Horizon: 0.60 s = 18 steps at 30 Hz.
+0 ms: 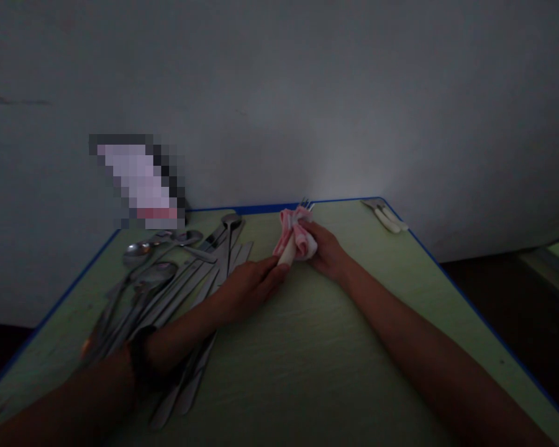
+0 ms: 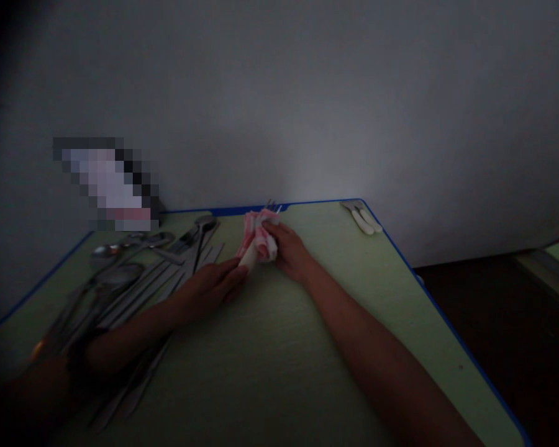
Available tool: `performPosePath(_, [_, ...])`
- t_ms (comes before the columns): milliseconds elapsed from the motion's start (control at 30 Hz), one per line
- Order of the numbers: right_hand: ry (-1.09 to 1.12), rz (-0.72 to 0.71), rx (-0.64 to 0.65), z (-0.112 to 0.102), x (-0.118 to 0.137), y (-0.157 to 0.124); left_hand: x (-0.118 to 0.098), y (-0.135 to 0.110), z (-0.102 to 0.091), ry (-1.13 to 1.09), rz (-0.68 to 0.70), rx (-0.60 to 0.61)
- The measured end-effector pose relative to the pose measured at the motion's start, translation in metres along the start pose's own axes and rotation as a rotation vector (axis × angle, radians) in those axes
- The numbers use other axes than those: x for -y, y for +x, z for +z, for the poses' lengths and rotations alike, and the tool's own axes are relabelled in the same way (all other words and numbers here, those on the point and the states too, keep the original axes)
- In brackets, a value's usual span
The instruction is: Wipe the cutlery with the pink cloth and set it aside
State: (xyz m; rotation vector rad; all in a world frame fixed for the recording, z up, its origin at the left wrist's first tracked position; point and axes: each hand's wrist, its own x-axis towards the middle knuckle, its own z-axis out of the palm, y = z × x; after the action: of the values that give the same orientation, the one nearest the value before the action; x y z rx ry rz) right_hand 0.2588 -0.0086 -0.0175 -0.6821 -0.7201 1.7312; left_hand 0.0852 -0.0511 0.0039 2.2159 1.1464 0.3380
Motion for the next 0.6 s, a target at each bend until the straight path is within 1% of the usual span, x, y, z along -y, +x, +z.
performPosePath(133, [-0.081, -0.039, 0.018, 0.0066, 0.0003, -0.0061, -0.0002, 0.0007, 0.0008, 0.027, -0.016, -0.016])
performPosePath(233, [-0.116, -0.038, 0.018, 0.0082, 0.0008, -0.0076, -0.0019, 0.0011, 0.0, 0.007, -0.021, -0.047])
performPosePath(300, [-0.117, -0.031, 0.022, 0.0072, 0.001, -0.0066, -0.0032, 0.0014, -0.0011, -0.029, -0.032, -0.042])
performPosePath(367, [-0.1, -0.03, 0.026, 0.0051, 0.0008, -0.0047, -0.0037, 0.0018, -0.0016, -0.099, -0.051, -0.03])
performPosePath(467, [-0.052, -0.037, 0.042, 0.0015, 0.0, -0.0018, -0.0018, 0.0024, 0.0003, -0.248, -0.086, -0.065])
performPosePath(600, [0.015, -0.047, 0.096, -0.0008, 0.0005, -0.0006, 0.0028, 0.0038, 0.0046, -0.432, -0.102, -0.101])
